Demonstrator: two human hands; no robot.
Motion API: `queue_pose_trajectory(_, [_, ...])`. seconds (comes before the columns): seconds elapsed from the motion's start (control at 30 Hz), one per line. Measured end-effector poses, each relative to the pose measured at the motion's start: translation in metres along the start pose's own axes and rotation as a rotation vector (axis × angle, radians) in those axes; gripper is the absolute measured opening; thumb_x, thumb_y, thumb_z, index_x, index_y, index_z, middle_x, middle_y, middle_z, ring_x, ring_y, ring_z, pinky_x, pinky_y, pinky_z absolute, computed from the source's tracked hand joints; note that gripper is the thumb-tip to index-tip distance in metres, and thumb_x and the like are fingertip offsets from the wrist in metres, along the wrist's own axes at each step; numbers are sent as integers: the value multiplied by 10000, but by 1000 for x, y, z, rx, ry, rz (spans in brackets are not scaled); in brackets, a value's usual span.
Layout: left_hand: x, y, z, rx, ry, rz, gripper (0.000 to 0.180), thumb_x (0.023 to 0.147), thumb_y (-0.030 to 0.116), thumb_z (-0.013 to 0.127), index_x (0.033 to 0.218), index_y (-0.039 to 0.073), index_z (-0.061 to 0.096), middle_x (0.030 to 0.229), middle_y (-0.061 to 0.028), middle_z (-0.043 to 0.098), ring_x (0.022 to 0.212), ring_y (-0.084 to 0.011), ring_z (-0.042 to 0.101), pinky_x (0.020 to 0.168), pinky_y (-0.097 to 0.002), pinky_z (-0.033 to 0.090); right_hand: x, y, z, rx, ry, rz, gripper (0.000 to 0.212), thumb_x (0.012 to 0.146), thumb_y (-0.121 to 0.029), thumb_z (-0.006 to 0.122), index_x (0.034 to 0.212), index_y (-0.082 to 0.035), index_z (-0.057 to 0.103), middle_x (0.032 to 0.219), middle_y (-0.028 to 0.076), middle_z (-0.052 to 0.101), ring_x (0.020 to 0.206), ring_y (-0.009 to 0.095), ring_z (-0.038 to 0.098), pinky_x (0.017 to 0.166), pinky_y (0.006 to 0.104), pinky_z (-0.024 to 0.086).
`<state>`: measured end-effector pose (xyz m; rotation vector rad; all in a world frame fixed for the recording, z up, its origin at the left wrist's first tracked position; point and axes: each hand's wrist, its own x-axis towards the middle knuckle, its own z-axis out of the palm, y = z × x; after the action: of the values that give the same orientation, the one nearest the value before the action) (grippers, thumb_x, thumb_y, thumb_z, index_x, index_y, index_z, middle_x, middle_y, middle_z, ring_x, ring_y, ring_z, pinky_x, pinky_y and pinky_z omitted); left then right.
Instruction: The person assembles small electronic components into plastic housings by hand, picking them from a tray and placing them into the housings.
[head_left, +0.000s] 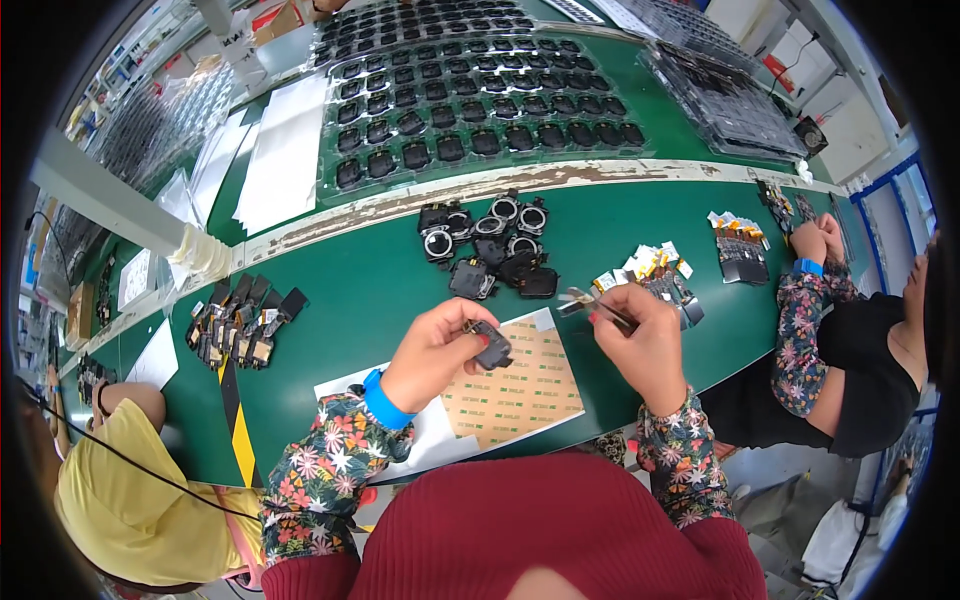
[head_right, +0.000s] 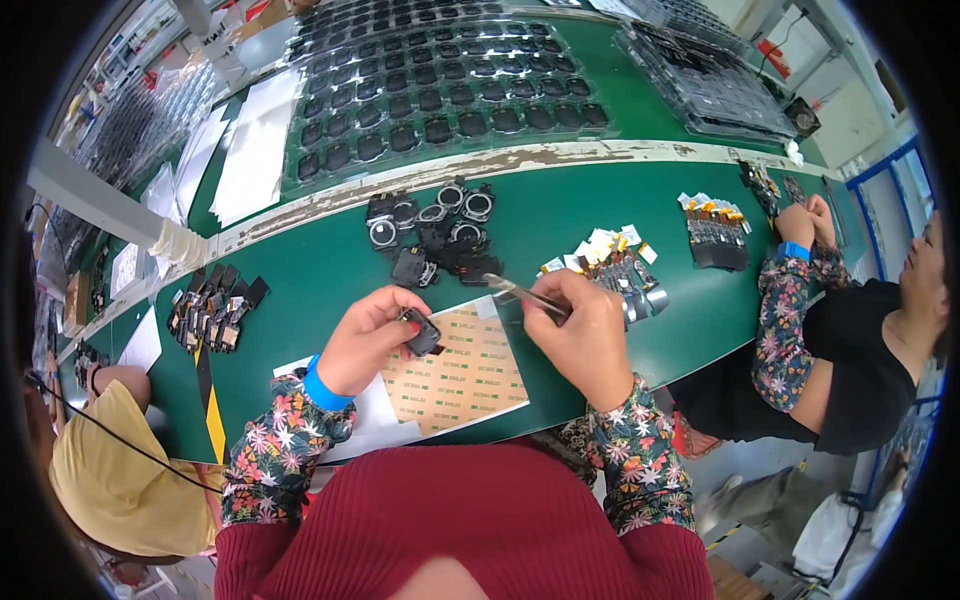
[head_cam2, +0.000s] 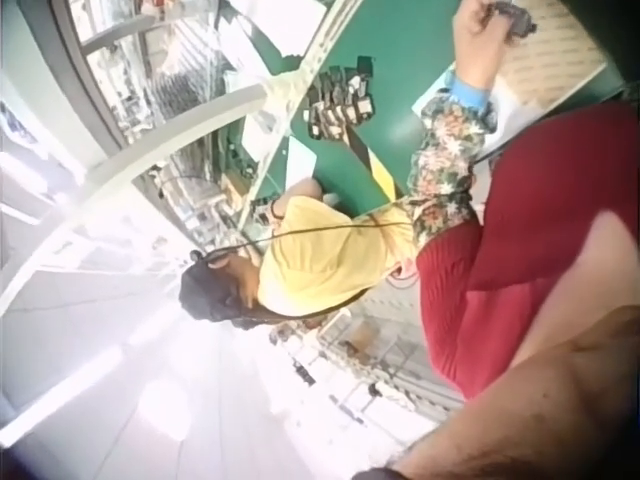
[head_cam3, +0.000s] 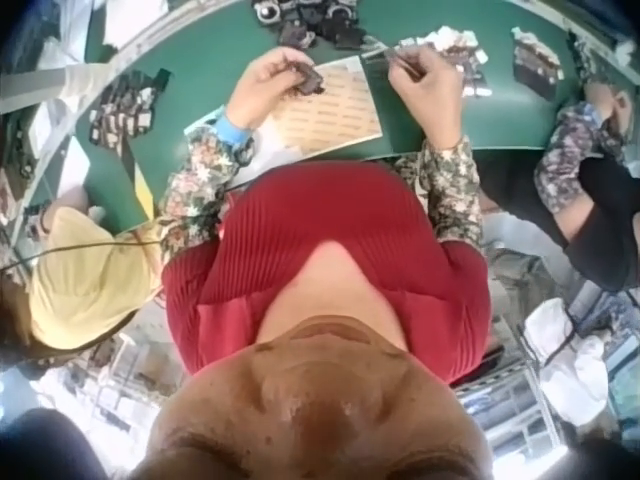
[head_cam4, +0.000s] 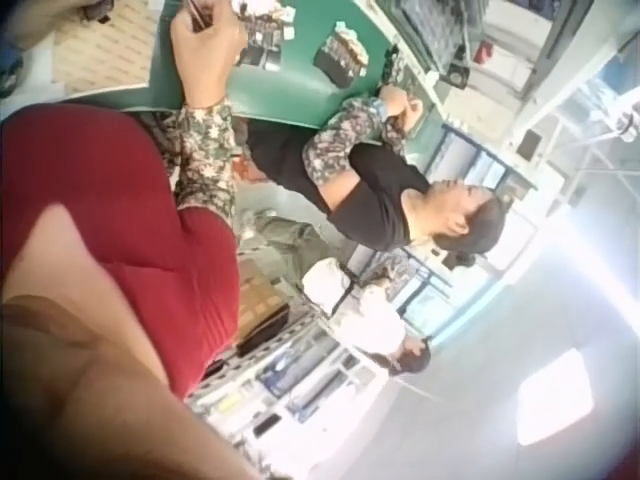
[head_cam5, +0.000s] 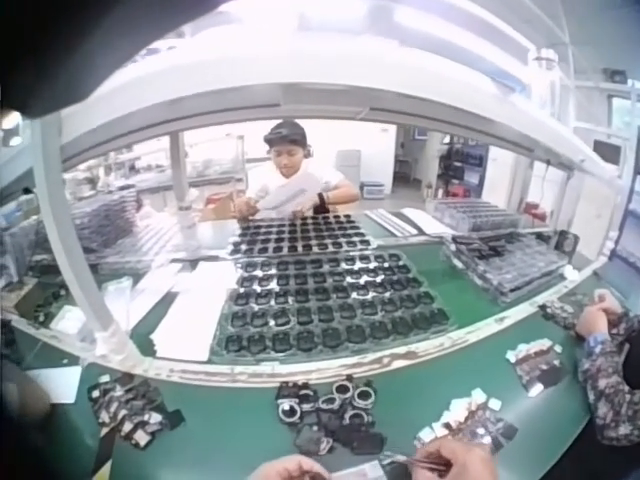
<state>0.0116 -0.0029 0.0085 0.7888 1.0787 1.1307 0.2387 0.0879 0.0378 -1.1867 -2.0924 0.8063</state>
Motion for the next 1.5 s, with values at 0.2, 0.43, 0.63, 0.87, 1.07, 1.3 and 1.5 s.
queue_pose_trajectory(0.2, [0, -5, -3, 15, 4, -102, 145, 873, 2, 507, 1014, 6, 540, 817, -32, 616, 676, -71, 611, 516, -192, 456, -11, -17, 33, 254, -134, -79, 213, 735, 53, 615, 942, 11, 594, 756, 53, 642, 616, 58, 576, 538, 193, 451])
queue_pose_trajectory(0.43, [-1, 1, -1, -107, 14, -104, 242, 848, -38, 486, 1077, -9, 560, 876, -53, 638, 708, -108, 645, 600, -194, 487, -12, -19, 42, -66, -169, -541, 389, 633, 15, 653, 1015, -60, 645, 796, 95, 617, 627, 219, 598, 536, 315, 491])
queue_pose_trajectory(0.63, [-1, 3, -5, -44, -1, -123, 262, 834, -53, 476, 1079, -36, 567, 909, -78, 644, 767, -132, 664, 620, -210, 503, -12, -21, 39, -226, -214, -605, 408, 639, 7, 647, 1039, -68, 656, 782, 77, 589, 625, 209, 591, 524, 311, 488])
queue_pose_trajectory(0.87, [-1, 4, -4, 13, -2, -109, 245, 839, -43, 494, 1073, -52, 566, 908, -90, 646, 760, -129, 657, 613, -215, 509, -11, -19, 37, -278, -250, -656, 379, 682, -57, 635, 1061, -61, 628, 769, 57, 529, 639, 201, 580, 545, 314, 484])
queue_pose_trajectory(1.07, [-3, 5, -1, 38, 3, -75, 216, 843, -34, 527, 1055, -59, 563, 875, -83, 642, 723, -105, 635, 621, -215, 517, -10, -23, 37, -300, -258, -656, 386, 662, -33, 629, 1047, -67, 644, 743, 54, 522, 616, 197, 574, 533, 310, 483])
queue_pose_trajectory(1.3, [1, -1, -3, 64, -29, -20, 182, 826, -55, 529, 1006, -43, 555, 899, -71, 630, 768, -107, 648, 629, -212, 525, -5, -21, 33, -369, -251, -723, 380, 651, -36, 627, 1028, -72, 656, 729, 44, 523, 598, 185, 564, 519, 296, 475])
queue_pose_trajectory(1.5, [3, -10, 3, 72, 58, 20, 107, 833, -70, 517, 916, -3, 521, 830, -54, 590, 737, -119, 603, 661, -244, 532, -4, -23, 28, -348, -319, -778, 381, 751, -100, 557, 1126, -34, 578, 795, 48, 510, 642, 186, 561, 521, 307, 457])
